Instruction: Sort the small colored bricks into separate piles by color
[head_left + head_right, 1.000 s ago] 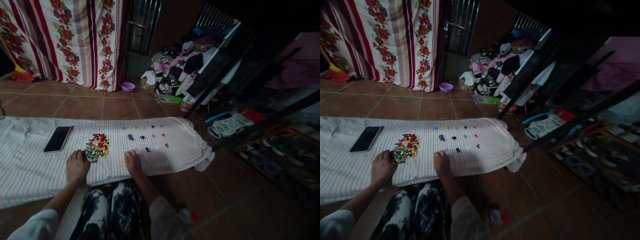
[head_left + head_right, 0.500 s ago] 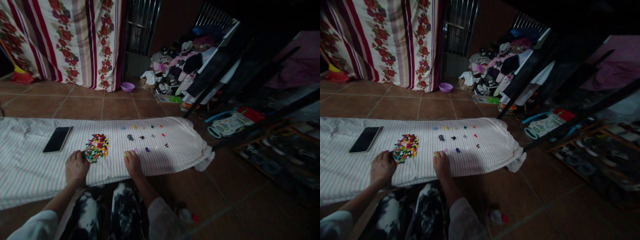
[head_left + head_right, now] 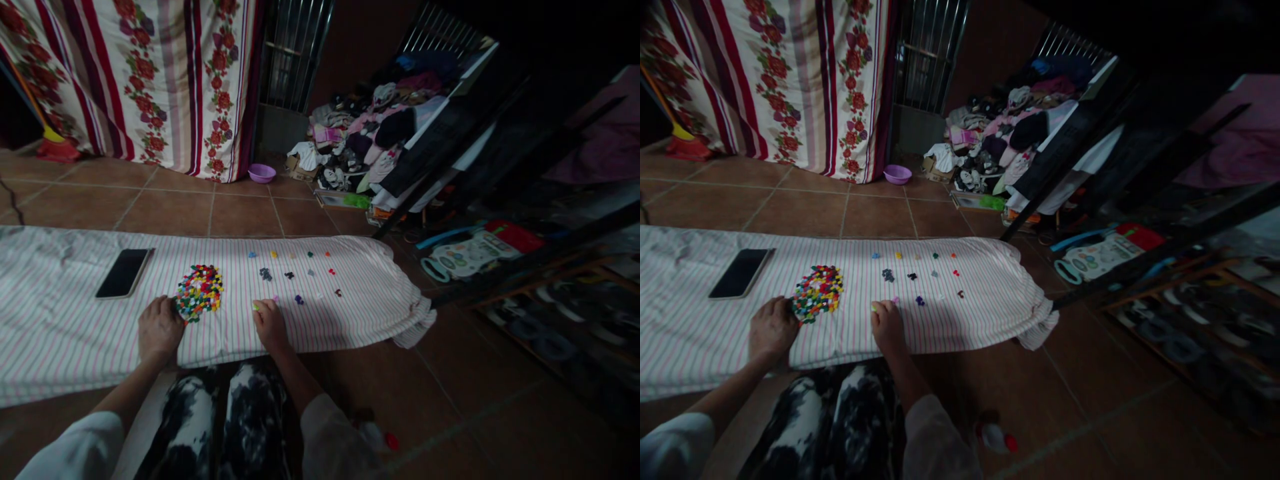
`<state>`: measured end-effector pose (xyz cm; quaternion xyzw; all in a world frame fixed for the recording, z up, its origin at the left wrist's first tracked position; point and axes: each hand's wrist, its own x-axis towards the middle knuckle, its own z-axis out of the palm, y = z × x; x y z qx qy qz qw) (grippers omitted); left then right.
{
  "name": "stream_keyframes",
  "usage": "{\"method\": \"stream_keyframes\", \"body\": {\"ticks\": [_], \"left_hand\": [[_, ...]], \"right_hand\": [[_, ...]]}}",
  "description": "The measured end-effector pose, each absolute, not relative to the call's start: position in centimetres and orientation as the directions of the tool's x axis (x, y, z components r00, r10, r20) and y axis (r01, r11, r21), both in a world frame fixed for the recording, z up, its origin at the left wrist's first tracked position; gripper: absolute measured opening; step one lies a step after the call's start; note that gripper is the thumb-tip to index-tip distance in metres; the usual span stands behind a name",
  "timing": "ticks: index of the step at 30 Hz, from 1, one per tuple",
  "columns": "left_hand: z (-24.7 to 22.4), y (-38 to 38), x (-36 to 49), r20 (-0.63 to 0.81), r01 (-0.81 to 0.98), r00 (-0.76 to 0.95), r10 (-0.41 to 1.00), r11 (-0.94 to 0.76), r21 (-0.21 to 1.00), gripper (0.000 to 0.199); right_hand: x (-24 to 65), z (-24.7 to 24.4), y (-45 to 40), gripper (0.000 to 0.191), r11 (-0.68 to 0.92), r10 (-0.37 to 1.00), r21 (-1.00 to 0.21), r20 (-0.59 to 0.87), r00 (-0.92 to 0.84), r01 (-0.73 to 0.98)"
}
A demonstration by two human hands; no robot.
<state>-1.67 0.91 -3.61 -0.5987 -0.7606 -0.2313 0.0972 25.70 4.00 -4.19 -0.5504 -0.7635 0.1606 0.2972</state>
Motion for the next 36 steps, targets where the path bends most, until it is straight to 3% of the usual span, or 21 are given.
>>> {"method": "stream_keyframes", "body": {"ticks": [7,26,36], "left_hand": [[-4.10,1.08,-1.79,0.439,0.952,-0.273,0.856,0.174,0.253,0.031],[-4.29,1.08,-1.87,0.460,0.958,-0.258,0.850,0.164,0.233,0.030],[-4.66,1.23,-2.13,0.465,0.961,-0.245,0.851,0.152,0.229,0.031]], "right_hand": [[25.75,-4.16,3.93,0.031,0.362,0.928,-0.559,0.290,-0.233,0.746],[25.70,-4.62,4.19,0.034,0.305,0.941,-0.666,0.320,-0.109,0.681],[25.24,-4.45,4.26,0.027,0.294,0.945,-0.585,0.295,-0.139,0.756]]}}
